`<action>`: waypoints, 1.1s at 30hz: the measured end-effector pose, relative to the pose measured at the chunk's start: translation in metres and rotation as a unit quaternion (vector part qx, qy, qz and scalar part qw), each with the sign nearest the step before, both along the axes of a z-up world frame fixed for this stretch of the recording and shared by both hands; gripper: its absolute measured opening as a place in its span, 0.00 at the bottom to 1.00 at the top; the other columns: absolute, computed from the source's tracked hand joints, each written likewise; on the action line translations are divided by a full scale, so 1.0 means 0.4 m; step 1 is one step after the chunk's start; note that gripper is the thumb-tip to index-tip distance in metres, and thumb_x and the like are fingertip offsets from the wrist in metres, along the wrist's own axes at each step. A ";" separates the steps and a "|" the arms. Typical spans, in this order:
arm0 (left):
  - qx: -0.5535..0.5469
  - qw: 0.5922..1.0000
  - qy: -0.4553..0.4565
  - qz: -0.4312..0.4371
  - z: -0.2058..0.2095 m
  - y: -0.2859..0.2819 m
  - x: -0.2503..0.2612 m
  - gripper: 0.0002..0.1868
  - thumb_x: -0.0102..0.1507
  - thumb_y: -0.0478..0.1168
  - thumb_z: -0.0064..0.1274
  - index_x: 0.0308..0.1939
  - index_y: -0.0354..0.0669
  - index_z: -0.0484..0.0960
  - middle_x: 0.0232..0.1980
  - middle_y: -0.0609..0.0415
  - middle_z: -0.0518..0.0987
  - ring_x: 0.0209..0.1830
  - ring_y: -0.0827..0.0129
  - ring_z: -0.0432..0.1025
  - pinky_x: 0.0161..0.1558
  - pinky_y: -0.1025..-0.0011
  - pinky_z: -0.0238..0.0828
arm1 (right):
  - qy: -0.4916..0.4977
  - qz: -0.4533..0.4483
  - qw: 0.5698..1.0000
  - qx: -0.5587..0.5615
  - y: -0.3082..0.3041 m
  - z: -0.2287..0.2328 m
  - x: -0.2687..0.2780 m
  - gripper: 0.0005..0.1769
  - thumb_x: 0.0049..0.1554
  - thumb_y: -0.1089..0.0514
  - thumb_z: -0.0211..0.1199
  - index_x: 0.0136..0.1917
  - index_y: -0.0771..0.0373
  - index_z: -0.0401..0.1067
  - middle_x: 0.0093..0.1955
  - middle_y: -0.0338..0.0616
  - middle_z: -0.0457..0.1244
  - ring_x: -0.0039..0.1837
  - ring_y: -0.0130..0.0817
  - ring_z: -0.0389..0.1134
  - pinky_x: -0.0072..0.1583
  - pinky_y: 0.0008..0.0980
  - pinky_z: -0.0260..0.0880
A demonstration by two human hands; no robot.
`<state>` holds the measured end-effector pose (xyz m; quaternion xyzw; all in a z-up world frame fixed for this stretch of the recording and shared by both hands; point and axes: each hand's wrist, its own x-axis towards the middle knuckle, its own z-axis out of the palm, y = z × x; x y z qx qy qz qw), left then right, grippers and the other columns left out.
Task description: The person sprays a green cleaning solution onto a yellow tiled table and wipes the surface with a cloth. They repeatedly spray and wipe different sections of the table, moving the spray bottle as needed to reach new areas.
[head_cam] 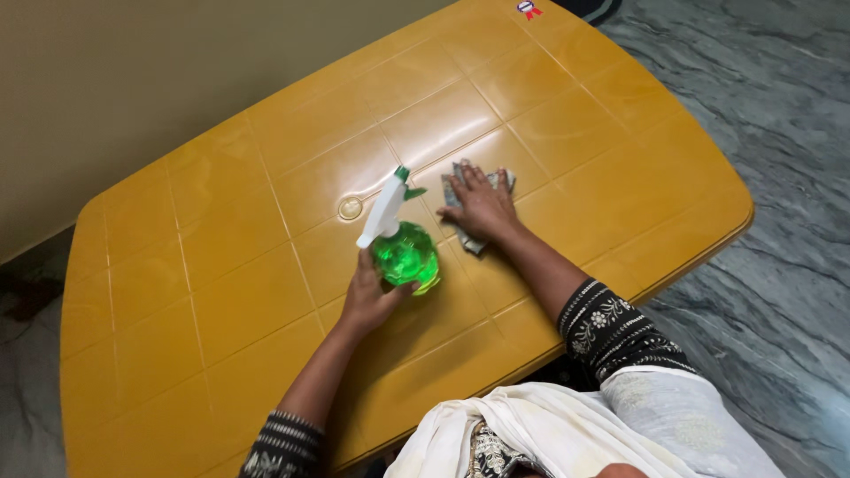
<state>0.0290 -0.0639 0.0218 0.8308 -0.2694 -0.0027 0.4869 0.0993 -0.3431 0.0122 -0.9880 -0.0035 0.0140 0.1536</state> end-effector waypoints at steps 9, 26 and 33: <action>-0.020 1.000 -0.017 -0.009 -0.053 -0.190 0.083 0.56 0.57 0.51 0.70 0.78 0.42 0.49 0.70 0.38 0.70 0.69 0.50 0.69 0.65 0.57 0.68 | -0.047 -0.169 0.984 0.042 -0.245 -0.017 0.058 0.37 0.61 0.37 0.56 0.79 0.48 0.56 0.85 0.47 0.43 0.85 0.46 0.39 0.78 0.68 0.26; -0.062 0.993 -0.101 0.016 -0.090 -0.173 0.080 0.55 0.56 0.53 0.71 0.77 0.37 0.54 0.69 0.37 0.70 0.69 0.47 0.71 0.66 0.57 0.70 | -0.098 0.116 0.987 0.057 -0.071 -0.085 0.091 0.28 0.66 0.38 0.48 0.73 0.50 0.67 0.74 0.49 0.58 0.82 0.47 0.47 0.80 0.61 0.34; -0.054 0.993 -0.100 0.002 -0.094 -0.177 0.088 0.56 0.57 0.52 0.70 0.78 0.36 0.50 0.72 0.35 0.66 0.71 0.44 0.66 0.66 0.54 0.67 | -0.019 0.041 0.999 0.010 -0.084 -0.031 0.142 0.29 0.66 0.38 0.45 0.74 0.48 0.64 0.86 0.43 0.42 0.87 0.39 0.36 0.80 0.62 0.22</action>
